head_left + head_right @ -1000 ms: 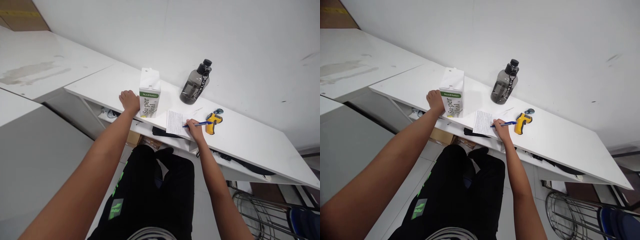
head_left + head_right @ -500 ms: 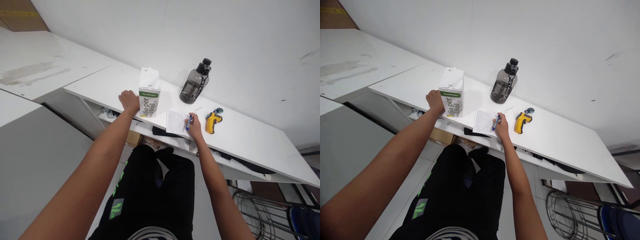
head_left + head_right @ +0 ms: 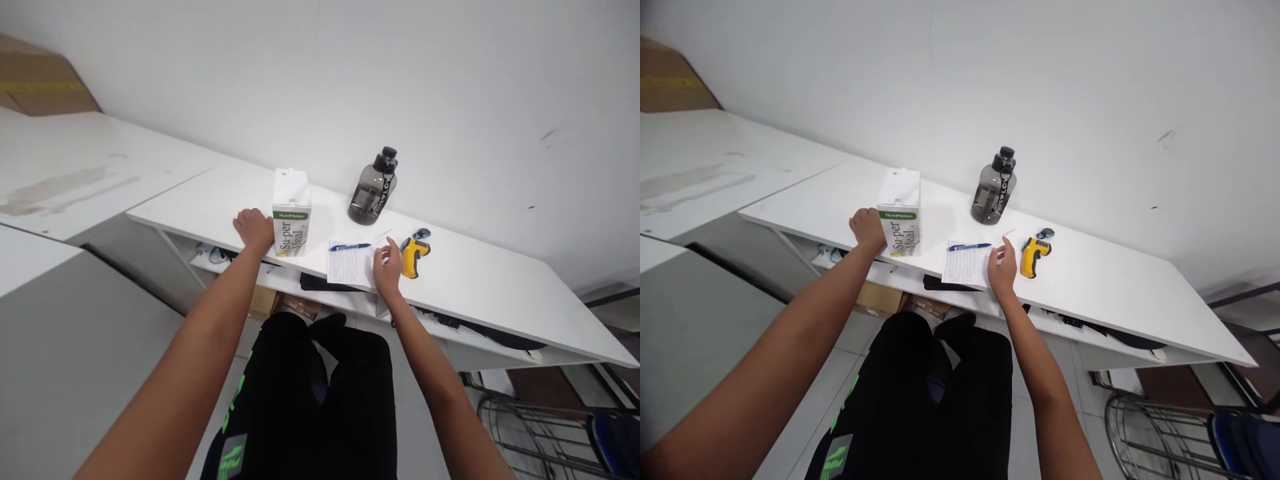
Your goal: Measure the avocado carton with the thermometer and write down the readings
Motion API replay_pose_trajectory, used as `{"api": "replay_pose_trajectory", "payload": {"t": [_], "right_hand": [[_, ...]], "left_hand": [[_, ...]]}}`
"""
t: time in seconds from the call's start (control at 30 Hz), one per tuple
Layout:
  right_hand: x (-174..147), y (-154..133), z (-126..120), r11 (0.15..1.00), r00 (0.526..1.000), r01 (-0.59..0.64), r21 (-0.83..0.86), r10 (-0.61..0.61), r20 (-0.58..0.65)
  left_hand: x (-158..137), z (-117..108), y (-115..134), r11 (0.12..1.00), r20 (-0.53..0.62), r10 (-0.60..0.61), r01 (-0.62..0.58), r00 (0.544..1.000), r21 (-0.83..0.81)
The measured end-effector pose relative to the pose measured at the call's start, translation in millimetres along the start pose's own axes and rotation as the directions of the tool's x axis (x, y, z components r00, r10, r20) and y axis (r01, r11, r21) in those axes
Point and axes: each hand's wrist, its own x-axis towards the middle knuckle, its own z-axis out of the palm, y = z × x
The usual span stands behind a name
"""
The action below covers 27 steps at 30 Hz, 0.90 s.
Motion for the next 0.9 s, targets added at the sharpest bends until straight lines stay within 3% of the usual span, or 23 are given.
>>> {"api": "replay_pose_trajectory", "payload": {"t": [0.1, 0.2, 0.3, 0.4, 0.5, 0.57, 0.67, 0.73, 0.9], "right_hand": [[9.3, 8.3, -20.7, 0.955, 0.993, -0.004, -0.296, -0.031, -0.112], [23.7, 22.4, -37.8, 0.850, 0.968, -0.239, -0.470, 0.171, -0.183], [33.5, 34.4, -41.9, 0.765, 0.904, -0.404, -0.501, 0.417, -0.093], [35.9, 39.8, -38.4, 0.735, 0.869, -0.411, -0.539, 0.495, 0.013], [34.1, 41.0, -35.2, 0.737, 0.890, -0.363, -0.570, 0.455, 0.023], [31.7, 42.0, -34.1, 0.744, 0.908, -0.341, -0.575, 0.419, 0.005], [29.4, 46.2, -30.9, 0.761, 0.924, -0.326, -0.561, 0.383, -0.018], [30.3, 49.4, -27.3, 0.783, 0.931, -0.308, -0.540, 0.364, -0.003], [31.6, 45.7, -26.5, 0.779, 0.930, -0.307, -0.547, 0.368, 0.002]], "left_hand": [[-1.1, -3.7, 1.4, 1.000, 0.004, 0.000, 0.000, 1.000, 0.014], [-1.1, -5.2, 1.6, 1.000, 0.006, -0.002, 0.002, 1.000, 0.002], [-0.7, -4.5, 0.7, 1.000, 0.021, 0.006, -0.006, 1.000, -0.006], [-2.1, -3.8, -0.3, 1.000, 0.060, 0.014, -0.014, 0.998, 0.001], [-5.7, -5.2, -1.4, 0.998, 0.059, 0.054, -0.052, 0.997, -0.033], [-7.7, -7.2, -1.9, 0.984, 0.029, 0.144, -0.140, 0.989, -0.114], [-5.7, -7.6, -0.3, 0.890, 0.005, 0.276, -0.254, 0.961, -0.379], [-0.6, -5.6, 3.4, 0.782, 0.052, 0.184, -0.114, 0.982, -0.613], [-2.0, -2.9, 11.1, 0.494, 0.179, 0.256, 0.031, 0.950, -0.869]]}}
